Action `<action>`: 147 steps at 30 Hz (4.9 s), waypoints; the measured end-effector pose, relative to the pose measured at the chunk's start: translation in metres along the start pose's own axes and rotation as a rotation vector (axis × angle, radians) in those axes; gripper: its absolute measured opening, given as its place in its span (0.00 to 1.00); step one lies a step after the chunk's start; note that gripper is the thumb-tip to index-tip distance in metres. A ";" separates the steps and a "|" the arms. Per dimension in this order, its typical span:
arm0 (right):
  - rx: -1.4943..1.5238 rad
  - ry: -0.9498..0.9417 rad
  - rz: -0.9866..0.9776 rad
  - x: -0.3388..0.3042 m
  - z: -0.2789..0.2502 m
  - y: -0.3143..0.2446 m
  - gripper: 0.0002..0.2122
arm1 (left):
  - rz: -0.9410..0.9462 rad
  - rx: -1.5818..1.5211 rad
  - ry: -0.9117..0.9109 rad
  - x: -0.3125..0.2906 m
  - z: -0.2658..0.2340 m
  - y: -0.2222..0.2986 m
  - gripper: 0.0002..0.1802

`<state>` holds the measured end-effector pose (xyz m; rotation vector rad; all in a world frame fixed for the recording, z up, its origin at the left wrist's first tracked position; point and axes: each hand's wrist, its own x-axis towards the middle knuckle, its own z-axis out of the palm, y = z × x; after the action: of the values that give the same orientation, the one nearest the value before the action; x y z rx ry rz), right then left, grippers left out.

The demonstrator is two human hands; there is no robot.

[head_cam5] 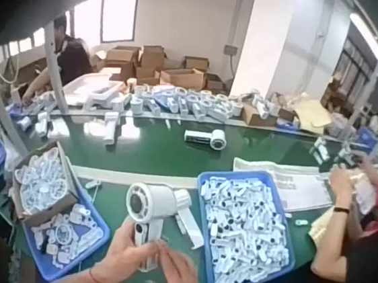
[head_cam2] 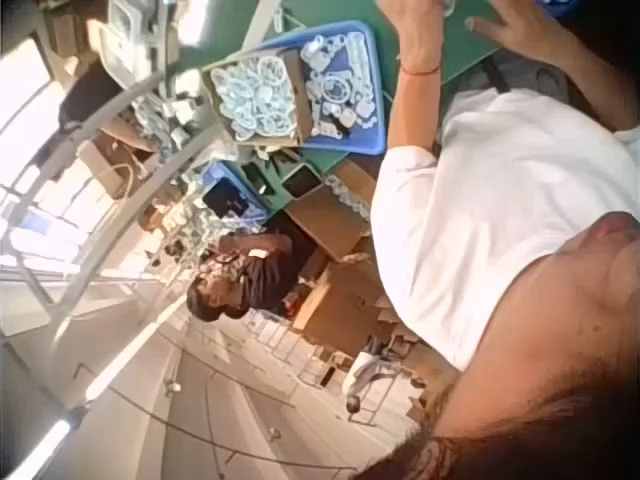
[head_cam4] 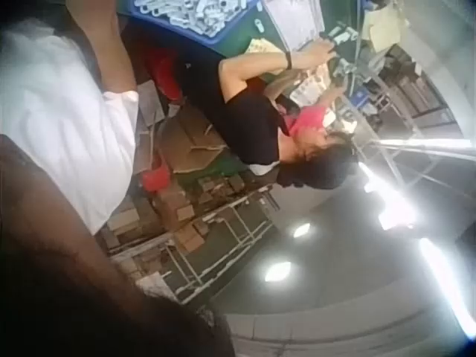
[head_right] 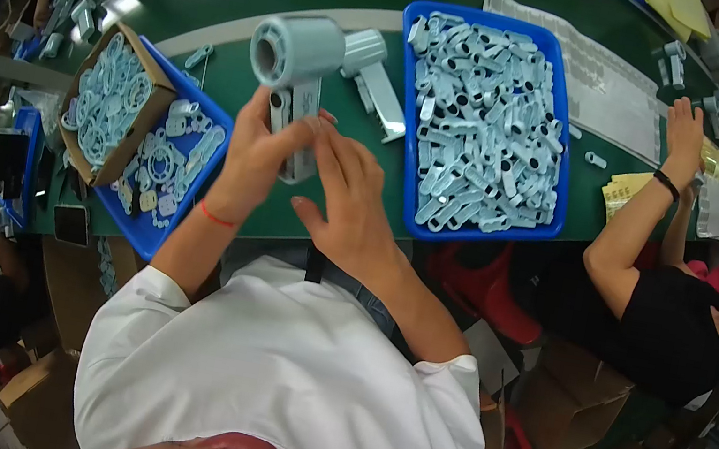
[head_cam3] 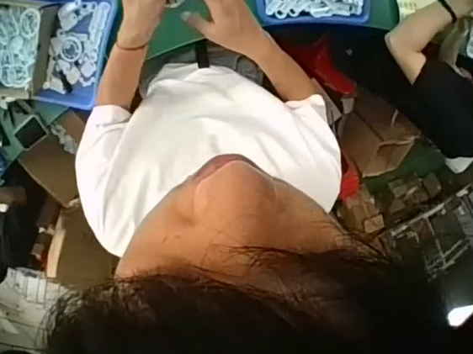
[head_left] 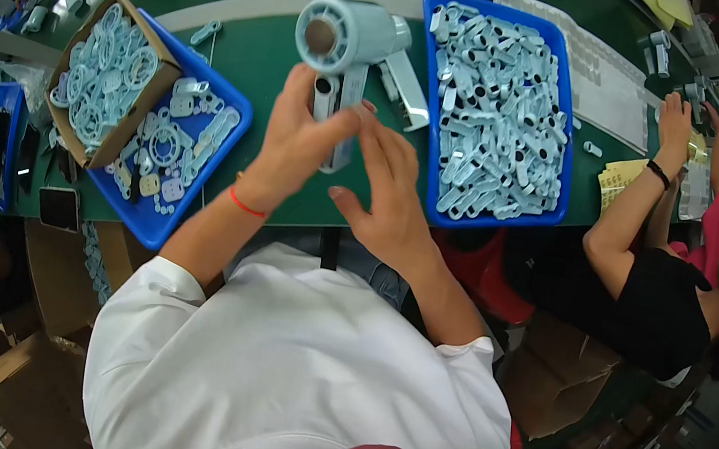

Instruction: Assembling plastic components for a handheld device on a factory production line.

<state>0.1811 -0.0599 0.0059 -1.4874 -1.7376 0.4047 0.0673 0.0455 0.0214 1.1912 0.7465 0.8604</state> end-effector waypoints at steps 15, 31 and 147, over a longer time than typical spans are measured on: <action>-0.175 0.241 0.253 -0.013 -0.085 0.089 0.12 | 0.925 1.446 0.195 0.369 -0.014 -0.029 0.36; -0.497 -0.046 0.215 0.027 -0.070 0.104 0.09 | 0.100 1.361 0.108 0.237 -0.008 0.031 0.23; -0.265 0.035 -0.121 -0.045 0.031 0.039 0.25 | 0.808 1.455 -0.189 -0.060 -0.034 -0.046 0.28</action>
<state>0.1848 -0.0844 -0.0570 -1.5507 -1.8979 0.0876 0.0161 0.0022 -0.0285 2.9622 0.6985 0.7553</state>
